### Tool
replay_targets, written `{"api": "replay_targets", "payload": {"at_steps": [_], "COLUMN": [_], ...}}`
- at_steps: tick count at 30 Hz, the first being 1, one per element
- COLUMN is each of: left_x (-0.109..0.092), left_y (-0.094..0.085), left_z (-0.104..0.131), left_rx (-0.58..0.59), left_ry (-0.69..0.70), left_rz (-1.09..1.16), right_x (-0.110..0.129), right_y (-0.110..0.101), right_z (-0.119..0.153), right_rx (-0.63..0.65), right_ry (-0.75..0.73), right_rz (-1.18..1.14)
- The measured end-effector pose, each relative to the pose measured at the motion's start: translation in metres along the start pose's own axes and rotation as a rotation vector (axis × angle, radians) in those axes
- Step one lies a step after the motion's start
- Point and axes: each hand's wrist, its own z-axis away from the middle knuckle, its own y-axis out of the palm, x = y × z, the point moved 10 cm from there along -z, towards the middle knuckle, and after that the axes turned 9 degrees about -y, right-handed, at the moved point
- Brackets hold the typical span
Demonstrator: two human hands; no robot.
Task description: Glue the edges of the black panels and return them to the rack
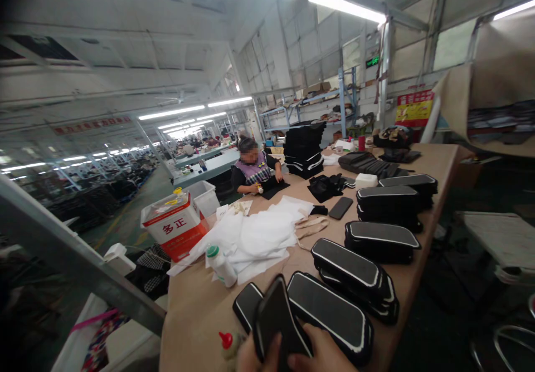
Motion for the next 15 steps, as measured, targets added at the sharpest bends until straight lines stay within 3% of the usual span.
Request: {"api": "replay_targets", "payload": {"at_steps": [2,3,5,7,9,12,13,15], "left_x": [0.009,0.011,0.006,0.008,-0.001,-0.029,-0.031,-0.022], "left_y": [-0.011,-0.023,-0.030,-0.024,-0.011,0.016,0.020,0.013], "left_z": [-0.014,-0.020,-0.031,-0.032,-0.024,0.000,0.003,-0.010], "left_rx": [0.051,0.005,0.035,0.066,0.046,-0.020,-0.038,-0.048], "left_ry": [-0.176,-0.218,-0.201,-0.211,-0.077,0.264,0.303,0.201], "left_rz": [0.138,0.215,0.192,0.155,0.007,-0.288,-0.337,-0.323], "right_x": [0.006,0.012,0.021,0.013,-0.001,-0.013,-0.014,-0.014], "right_y": [-0.008,-0.009,-0.016,-0.022,-0.024,-0.026,-0.028,-0.033], "right_z": [0.006,0.008,0.010,0.009,0.007,-0.001,-0.004,-0.009], "right_rx": [0.060,0.119,0.164,0.128,0.067,-0.030,-0.057,-0.053], "right_ry": [0.021,0.003,-0.043,0.023,0.106,0.143,0.140,0.137], "right_rz": [-0.009,-0.009,0.005,0.062,0.163,0.405,0.477,0.525]}}
